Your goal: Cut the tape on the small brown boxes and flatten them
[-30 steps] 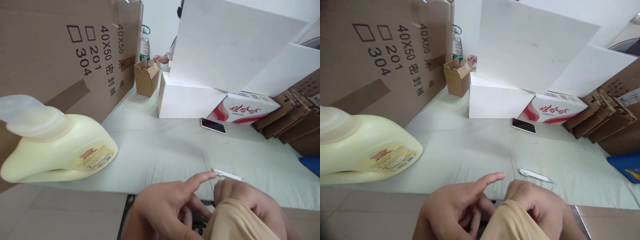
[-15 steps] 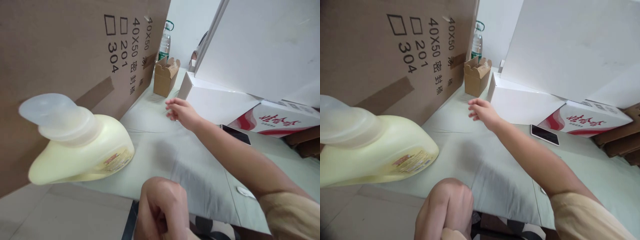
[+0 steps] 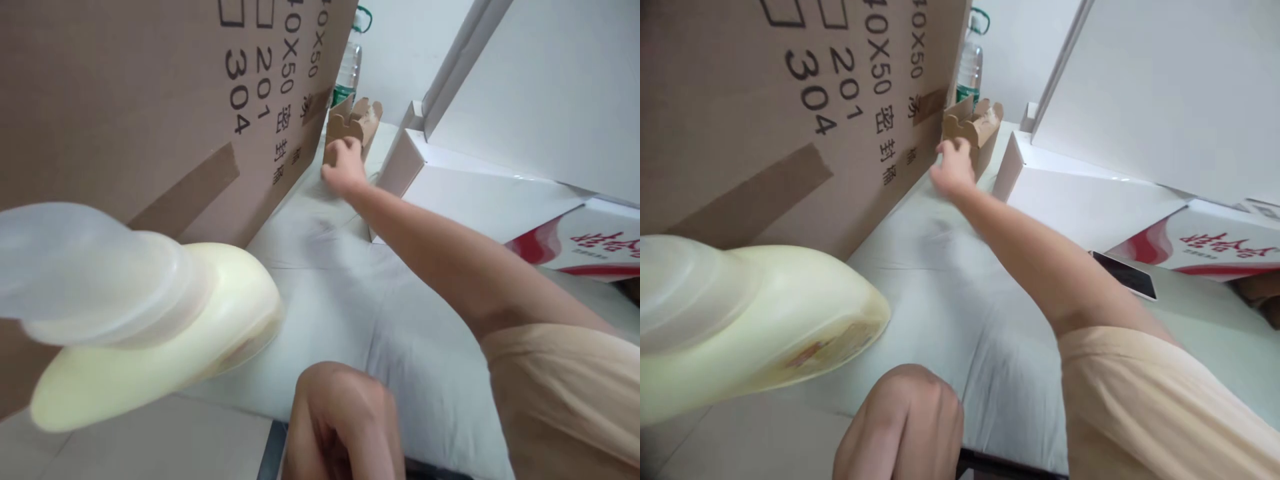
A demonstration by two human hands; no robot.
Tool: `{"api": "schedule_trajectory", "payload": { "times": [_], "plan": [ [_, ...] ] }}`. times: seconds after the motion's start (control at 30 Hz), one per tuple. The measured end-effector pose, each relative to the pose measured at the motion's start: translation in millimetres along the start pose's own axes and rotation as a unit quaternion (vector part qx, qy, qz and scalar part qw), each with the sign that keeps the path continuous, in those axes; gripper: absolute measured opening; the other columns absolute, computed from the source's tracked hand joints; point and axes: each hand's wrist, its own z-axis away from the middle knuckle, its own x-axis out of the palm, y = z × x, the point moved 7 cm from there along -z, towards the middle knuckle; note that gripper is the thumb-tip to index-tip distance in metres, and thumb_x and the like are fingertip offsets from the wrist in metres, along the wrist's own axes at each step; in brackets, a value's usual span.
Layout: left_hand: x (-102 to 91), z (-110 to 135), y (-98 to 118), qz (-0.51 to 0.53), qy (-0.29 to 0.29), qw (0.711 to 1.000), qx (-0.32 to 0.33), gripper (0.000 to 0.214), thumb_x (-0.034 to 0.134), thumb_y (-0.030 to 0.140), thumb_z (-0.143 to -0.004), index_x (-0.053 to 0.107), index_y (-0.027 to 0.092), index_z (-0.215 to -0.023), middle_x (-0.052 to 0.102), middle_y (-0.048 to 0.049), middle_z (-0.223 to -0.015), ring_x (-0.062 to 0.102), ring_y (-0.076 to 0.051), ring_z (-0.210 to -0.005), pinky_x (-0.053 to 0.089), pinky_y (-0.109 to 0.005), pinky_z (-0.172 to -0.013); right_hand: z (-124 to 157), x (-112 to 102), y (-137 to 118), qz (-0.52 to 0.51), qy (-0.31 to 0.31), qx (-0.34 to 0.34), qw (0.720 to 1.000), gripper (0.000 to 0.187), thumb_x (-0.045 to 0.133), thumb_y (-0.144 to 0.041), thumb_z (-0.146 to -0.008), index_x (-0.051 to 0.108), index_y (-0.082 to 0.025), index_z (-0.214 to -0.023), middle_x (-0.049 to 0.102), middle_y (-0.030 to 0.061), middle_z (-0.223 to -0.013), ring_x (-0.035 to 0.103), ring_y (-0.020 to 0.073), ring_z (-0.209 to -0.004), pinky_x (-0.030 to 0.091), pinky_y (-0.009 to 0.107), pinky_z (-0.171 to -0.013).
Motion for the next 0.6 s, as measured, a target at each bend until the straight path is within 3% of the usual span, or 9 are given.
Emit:
{"api": "schedule_trajectory", "payload": {
  "times": [0.07,0.13,0.2,0.23,0.33,0.4,0.5,0.6],
  "plan": [
    [1.0,1,-9,0.002,0.019,1.0,0.005,0.059,0.085,0.072,-0.064,0.057,0.022,-0.051,0.042,-0.0015,-0.044,0.033,-0.009,-0.035,0.027,-0.03,-0.041,56,-3,-21,0.074,-0.058,-0.157,0.983,0.048,0.059,-0.005,-0.086,0.063,-0.016,-0.132,0.05,0.0195,-0.157,0.049,0.0317,-0.15,0.043,0.049,-0.125],
    [-0.5,1,-18,-0.003,0.04,0.999,-0.007,0.057,0.084,0.07,-0.066,0.057,0.022,-0.05,0.044,-0.0024,-0.045,0.038,-0.01,-0.036,0.028,-0.029,-0.04,113,-23,-31,0.157,-0.09,-0.292,0.939,0.046,0.055,-0.008,-0.091,0.063,-0.023,-0.134,0.057,0.0126,-0.155,0.047,0.03,-0.153,0.033,0.053,-0.132],
    [0.0,-2,-25,-0.017,0.02,0.999,-0.043,0.055,0.081,0.067,-0.072,0.058,0.022,-0.05,0.046,-0.0035,-0.046,0.041,-0.011,-0.037,0.032,-0.029,-0.041,150,-57,-25,0.22,-0.092,-0.344,0.908,0.044,0.048,-0.007,-0.096,0.066,-0.029,-0.13,0.061,0.0054,-0.153,0.044,0.0281,-0.156,0.023,0.058,-0.135],
    [3.5,-4,-27,-0.023,-0.024,0.997,-0.071,0.054,0.081,0.066,-0.073,0.058,0.022,-0.05,0.047,-0.0041,-0.046,0.043,-0.012,-0.038,0.035,-0.03,-0.042,158,-78,-16,0.243,-0.08,-0.34,0.905,0.043,0.046,-0.008,-0.098,0.067,-0.03,-0.128,0.061,0.0042,-0.155,0.042,0.0285,-0.158,0.019,0.06,-0.136],
    [9.7,-16,-26,-0.019,-0.146,0.983,-0.112,0.047,0.087,0.06,-0.068,0.062,0.023,-0.054,0.051,-0.0037,-0.046,0.047,-0.014,-0.039,0.041,-0.03,-0.045,152,-134,16,0.285,-0.052,-0.281,0.915,0.033,0.052,-0.013,-0.099,0.069,-0.028,-0.123,0.055,0.0066,-0.162,0.034,0.0344,-0.163,0.013,0.064,-0.136],
    [12.2,-27,-27,-0.009,-0.213,0.97,-0.121,0.04,0.089,0.056,-0.068,0.067,0.024,-0.06,0.051,-0.0016,-0.046,0.046,-0.013,-0.037,0.038,-0.028,-0.044,138,-154,33,0.299,-0.07,-0.25,0.918,0.025,0.061,-0.017,-0.097,0.071,-0.026,-0.118,0.054,0.0101,-0.162,0.032,0.0397,-0.163,0.013,0.067,-0.134],
    [19.4,-42,-35,0.012,-0.304,0.947,-0.107,0.036,0.092,0.054,-0.068,0.073,0.024,-0.07,0.052,0.0007,-0.049,0.045,-0.01,-0.037,0.034,-0.026,-0.042,119,-163,40,0.302,-0.098,-0.25,0.915,0.03,0.063,-0.022,-0.096,0.068,-0.027,-0.126,0.053,0.0107,-0.163,0.034,0.0406,-0.16,0.02,0.07,-0.131],
    [23.9,-52,-44,0.053,-0.335,0.94,-0.038,0.035,0.094,0.052,-0.069,0.075,0.024,-0.076,0.054,0.0013,-0.052,0.046,-0.009,-0.037,0.032,-0.025,-0.041,100,-162,35,0.276,-0.079,-0.27,0.919,0.047,0.062,-0.022,-0.096,0.058,-0.032,-0.142,0.048,0.0065,-0.168,0.035,0.0379,-0.159,0.023,0.072,-0.129]
  ]
}}
